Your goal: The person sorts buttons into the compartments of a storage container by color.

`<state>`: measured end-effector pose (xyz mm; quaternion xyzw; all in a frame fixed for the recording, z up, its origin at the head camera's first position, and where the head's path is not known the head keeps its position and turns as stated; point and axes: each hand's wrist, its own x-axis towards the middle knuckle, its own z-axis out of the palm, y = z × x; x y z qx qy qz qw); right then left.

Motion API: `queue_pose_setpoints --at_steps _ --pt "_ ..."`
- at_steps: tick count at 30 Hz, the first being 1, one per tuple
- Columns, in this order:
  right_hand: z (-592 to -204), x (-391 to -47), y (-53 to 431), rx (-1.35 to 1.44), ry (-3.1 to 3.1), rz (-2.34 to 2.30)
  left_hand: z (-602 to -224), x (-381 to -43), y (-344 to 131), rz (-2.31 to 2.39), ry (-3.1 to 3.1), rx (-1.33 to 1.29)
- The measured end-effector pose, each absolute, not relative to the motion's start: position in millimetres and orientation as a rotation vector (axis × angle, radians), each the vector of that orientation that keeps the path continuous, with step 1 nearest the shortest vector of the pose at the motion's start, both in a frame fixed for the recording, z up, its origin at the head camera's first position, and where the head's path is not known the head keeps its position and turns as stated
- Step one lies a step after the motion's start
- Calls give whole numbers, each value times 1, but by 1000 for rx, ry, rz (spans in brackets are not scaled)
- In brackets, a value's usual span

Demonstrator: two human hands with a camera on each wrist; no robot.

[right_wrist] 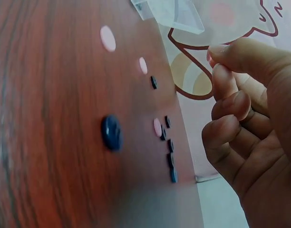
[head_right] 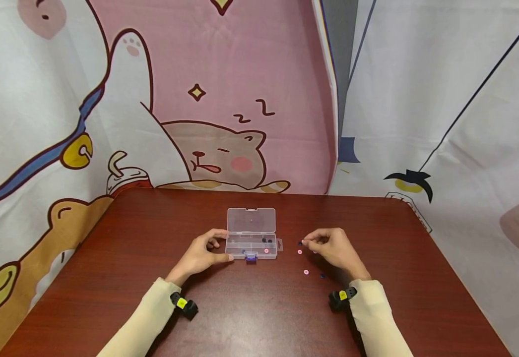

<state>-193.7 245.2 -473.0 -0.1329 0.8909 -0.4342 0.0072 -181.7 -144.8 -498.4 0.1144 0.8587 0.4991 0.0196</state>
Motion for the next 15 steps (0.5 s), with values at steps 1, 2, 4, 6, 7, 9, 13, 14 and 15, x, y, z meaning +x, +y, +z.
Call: queue_pose_setpoints --at_steps 1,2,4,6,7,9,13,14,15 --pt "-472 -194 243 -421 2783 -1359 -498 -182 -145 1548 2664 355" --pt "-472 -194 242 -425 2779 -1363 -498 -182 -145 1545 2664 356" --pt "-472 -195 238 -431 2771 -1369 -498 -181 -145 1538 2666 358" --pt "-471 -195 234 -439 2768 -1375 -497 -181 -146 1541 2660 358" --pt "-471 -196 232 -448 2767 -1375 -497 -182 -146 1540 2658 356" --pt "-470 -197 228 -459 2768 -1376 -497 -182 -146 1543 2655 355" --pt "-467 -199 220 -489 2780 -1368 -498 -181 -146 1546 2662 367" --pt "-467 -199 218 -498 2783 -1367 -498 -181 -146 1547 2662 367" --pt "-466 -199 216 -507 2783 -1368 -498 -181 -146 1546 2664 368"
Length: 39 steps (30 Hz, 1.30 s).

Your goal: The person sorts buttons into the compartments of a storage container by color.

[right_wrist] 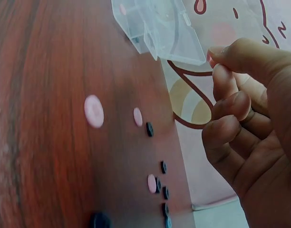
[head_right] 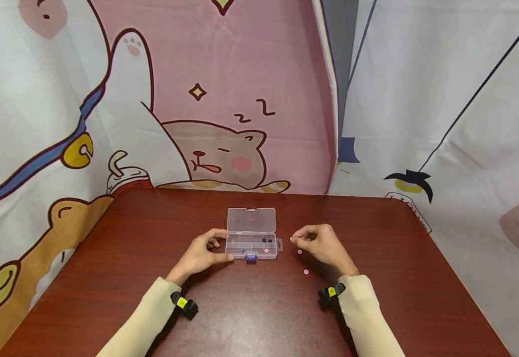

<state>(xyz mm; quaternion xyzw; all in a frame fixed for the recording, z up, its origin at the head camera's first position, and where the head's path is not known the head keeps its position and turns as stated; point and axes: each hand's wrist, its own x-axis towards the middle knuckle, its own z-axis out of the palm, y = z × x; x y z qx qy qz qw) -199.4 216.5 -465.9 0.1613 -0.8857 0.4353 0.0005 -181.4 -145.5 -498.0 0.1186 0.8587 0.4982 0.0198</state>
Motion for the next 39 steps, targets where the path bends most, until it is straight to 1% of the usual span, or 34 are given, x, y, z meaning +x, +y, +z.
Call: queue_pose_setpoints --at_steps 15,39 --pt "-462 -202 191 571 -2768 1418 -499 -182 -145 1546 2663 356" --pt "-460 -206 157 712 -2798 1358 -497 -180 -145 1559 2666 356"
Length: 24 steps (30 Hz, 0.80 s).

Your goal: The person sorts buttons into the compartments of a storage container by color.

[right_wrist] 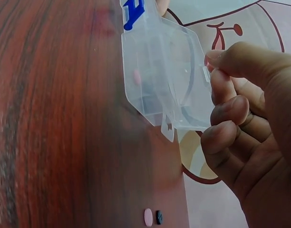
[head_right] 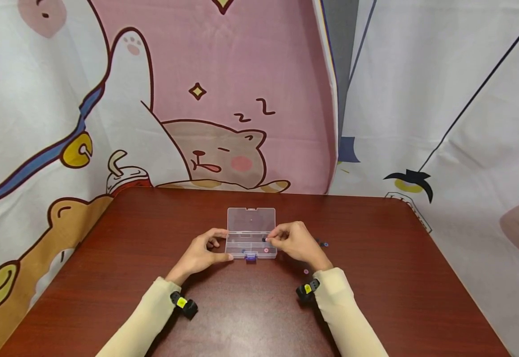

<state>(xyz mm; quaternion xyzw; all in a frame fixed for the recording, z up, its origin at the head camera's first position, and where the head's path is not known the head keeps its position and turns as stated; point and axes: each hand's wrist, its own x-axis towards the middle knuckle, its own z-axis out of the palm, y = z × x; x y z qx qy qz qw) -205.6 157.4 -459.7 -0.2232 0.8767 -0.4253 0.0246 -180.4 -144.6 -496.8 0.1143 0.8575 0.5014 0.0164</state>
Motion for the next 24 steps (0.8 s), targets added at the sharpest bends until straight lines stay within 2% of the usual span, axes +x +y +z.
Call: queue_pose_setpoints --at_steps 24 --pt "-460 -208 144 -730 2652 -1267 -500 -183 -144 1589 2665 367"
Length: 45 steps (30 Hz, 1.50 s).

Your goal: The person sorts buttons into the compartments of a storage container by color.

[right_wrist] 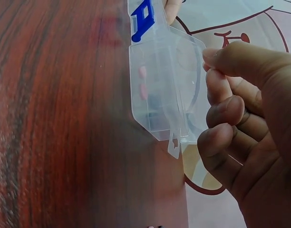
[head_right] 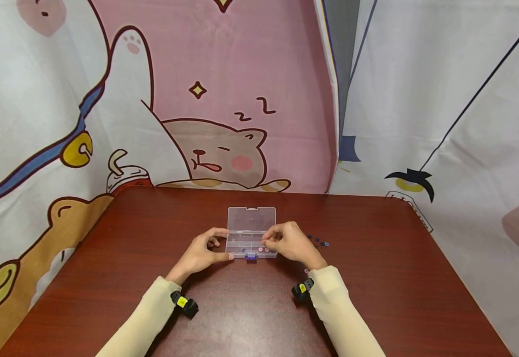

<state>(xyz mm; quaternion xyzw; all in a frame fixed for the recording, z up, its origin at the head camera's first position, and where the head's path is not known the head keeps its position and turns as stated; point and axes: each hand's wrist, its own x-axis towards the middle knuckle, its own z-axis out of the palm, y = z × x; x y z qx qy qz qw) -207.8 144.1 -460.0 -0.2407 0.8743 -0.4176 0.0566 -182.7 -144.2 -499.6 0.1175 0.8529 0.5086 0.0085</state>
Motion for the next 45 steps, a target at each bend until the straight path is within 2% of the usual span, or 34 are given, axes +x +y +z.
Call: queue_pose_setpoints --at_steps 19,45 --pt "-454 -207 157 -741 2692 -1242 -500 -183 -146 1534 2674 377" --pt "-457 -197 209 -627 2764 -1178 -500 -183 -144 1583 2658 358"
